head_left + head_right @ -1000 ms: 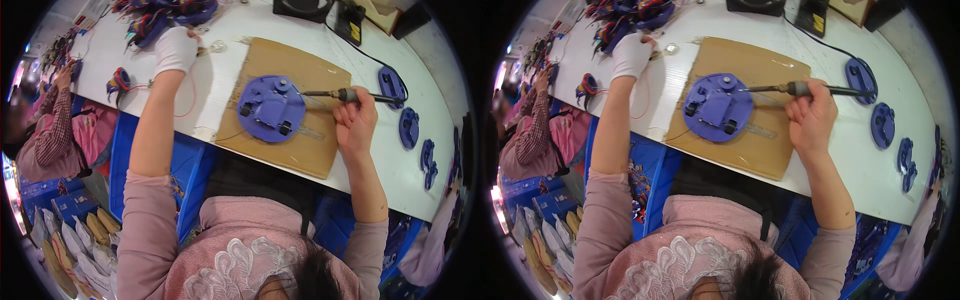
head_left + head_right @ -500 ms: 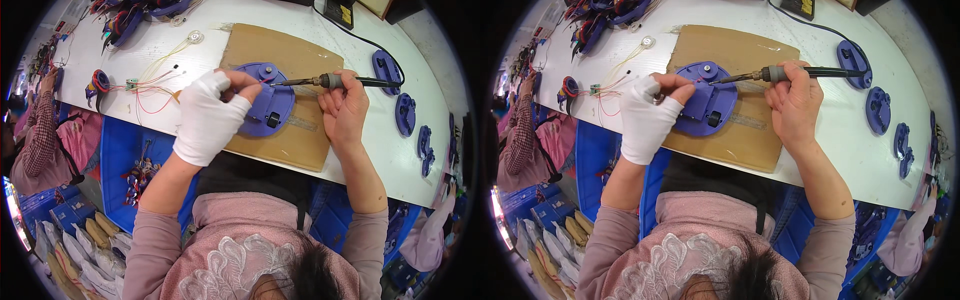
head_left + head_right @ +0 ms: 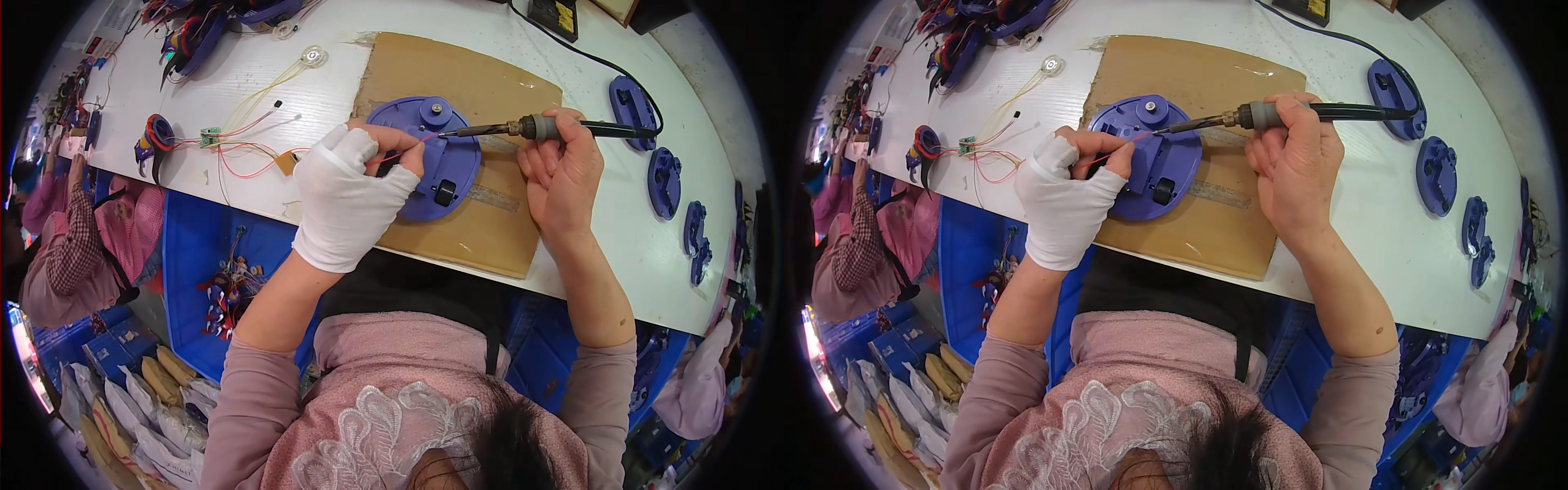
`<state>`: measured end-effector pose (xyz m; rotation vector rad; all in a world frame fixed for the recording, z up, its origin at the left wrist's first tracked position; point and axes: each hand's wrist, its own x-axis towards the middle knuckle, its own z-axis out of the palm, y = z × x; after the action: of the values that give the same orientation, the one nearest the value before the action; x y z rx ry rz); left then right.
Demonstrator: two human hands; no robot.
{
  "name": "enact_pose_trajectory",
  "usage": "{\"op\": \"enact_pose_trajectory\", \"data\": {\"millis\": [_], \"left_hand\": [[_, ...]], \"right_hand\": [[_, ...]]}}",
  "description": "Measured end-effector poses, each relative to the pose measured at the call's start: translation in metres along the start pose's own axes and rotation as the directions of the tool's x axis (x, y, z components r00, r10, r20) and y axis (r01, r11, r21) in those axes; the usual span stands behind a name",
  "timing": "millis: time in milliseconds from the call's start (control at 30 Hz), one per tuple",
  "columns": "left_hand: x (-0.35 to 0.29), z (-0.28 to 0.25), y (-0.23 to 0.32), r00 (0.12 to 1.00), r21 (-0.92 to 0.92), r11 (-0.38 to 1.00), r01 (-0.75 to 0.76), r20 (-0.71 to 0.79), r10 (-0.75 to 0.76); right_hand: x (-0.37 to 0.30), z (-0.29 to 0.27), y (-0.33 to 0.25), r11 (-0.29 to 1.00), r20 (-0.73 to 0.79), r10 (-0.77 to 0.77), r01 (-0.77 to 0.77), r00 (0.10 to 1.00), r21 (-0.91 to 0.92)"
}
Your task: Soldering wires onto plastic electronic components at a factory workbench.
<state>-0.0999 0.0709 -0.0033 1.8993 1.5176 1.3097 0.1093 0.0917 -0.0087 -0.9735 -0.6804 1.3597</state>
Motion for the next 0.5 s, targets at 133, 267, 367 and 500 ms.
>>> {"op": "enact_pose_trajectory", "data": {"millis": [133, 267, 367, 500], "left_hand": [[-0.0005, 0.0031, -0.0028, 0.998, 0.016, 0.998, -0.058, -0.033, 0.058], [-0.0011, 0.0043, -0.0045, 0.995, 0.012, 0.996, -0.083, -0.046, 0.084], [-0.0009, 0.0043, -0.0059, 0.995, 0.023, 0.996, -0.090, -0.048, 0.091], [-0.0018, 0.0050, -0.0084, 0.992, 0.007, 0.993, -0.117, -0.047, 0.117]], "right_hand": [[-0.0001, -0.0004, 0.0002, 1.000, -0.002, -0.008, 0.008, 1.000, -0.006], [-0.0007, 0.0014, -0.0003, 1.000, -0.010, 0.005, -0.005, 1.000, -0.005], [-0.0006, -0.0004, -0.0007, 1.000, -0.020, 0.005, -0.005, 1.000, 0.010], [-0.0003, -0.0016, -0.0006, 1.000, -0.026, 0.005, -0.005, 1.000, 0.012]]}}
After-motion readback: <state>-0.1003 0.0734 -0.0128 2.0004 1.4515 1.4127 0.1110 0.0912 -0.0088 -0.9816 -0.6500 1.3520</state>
